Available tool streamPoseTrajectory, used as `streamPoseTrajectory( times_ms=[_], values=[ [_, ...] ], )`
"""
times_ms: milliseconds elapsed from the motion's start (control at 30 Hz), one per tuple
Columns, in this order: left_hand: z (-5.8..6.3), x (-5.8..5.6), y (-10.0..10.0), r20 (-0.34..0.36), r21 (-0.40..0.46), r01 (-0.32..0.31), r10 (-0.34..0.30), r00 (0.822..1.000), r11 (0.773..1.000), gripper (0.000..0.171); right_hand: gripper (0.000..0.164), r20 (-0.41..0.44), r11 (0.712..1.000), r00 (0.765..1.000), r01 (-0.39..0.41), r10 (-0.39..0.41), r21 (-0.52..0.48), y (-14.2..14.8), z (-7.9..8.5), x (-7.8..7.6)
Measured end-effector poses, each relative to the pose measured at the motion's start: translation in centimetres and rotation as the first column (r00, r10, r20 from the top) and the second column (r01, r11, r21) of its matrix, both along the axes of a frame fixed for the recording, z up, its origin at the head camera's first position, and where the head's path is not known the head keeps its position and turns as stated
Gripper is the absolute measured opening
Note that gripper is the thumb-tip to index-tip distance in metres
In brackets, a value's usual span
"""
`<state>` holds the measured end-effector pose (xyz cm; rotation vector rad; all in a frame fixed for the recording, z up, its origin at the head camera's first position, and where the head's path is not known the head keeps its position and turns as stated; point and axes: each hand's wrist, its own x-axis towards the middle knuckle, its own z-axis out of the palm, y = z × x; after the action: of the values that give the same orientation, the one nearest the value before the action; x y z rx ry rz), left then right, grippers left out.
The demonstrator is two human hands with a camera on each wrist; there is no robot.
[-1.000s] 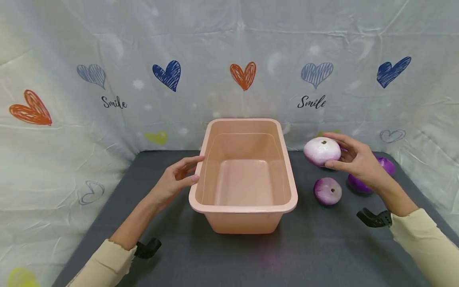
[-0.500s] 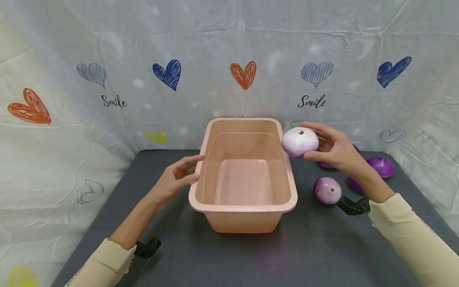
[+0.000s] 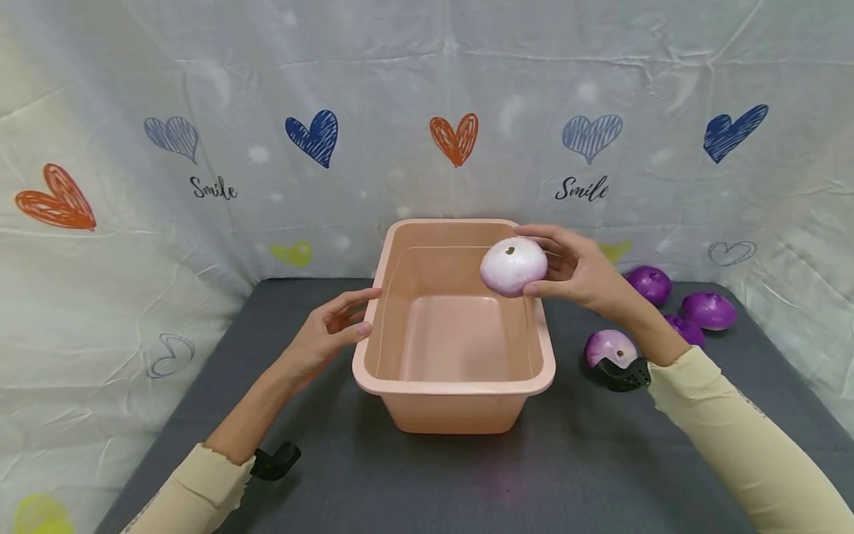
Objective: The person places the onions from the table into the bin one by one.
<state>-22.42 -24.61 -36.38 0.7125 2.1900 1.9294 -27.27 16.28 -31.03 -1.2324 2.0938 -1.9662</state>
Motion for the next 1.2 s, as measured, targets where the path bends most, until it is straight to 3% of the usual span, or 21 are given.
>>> streamPoseTrajectory(
  times_ms=[200, 700, 1200],
  values=[
    [0.0, 0.1, 0.0, 0.004, 0.003, -0.003, 0.003, 1.0, 1.0, 0.054, 0.063, 0.043, 0.999, 0.999, -0.032, 0.033, -0.014, -0.1, -0.2, 0.2],
    [0.1, 0.1, 0.2, -0.009, -0.016, -0.029, 0.028, 1.0, 0.999, 0.053, 0.037, 0.012, 0.986, 0.99, 0.141, -0.143, 0.088, 4.7, -1.5, 1.4],
    [0.1, 0.2, 0.1, -0.008, -0.042, -0.025, 0.025, 1.0, 0.999, 0.053, 0.033, 0.021, 0.927, 0.948, 0.305, -0.317, 0.22, 10.1, -4.3, 3.4]
  ],
)
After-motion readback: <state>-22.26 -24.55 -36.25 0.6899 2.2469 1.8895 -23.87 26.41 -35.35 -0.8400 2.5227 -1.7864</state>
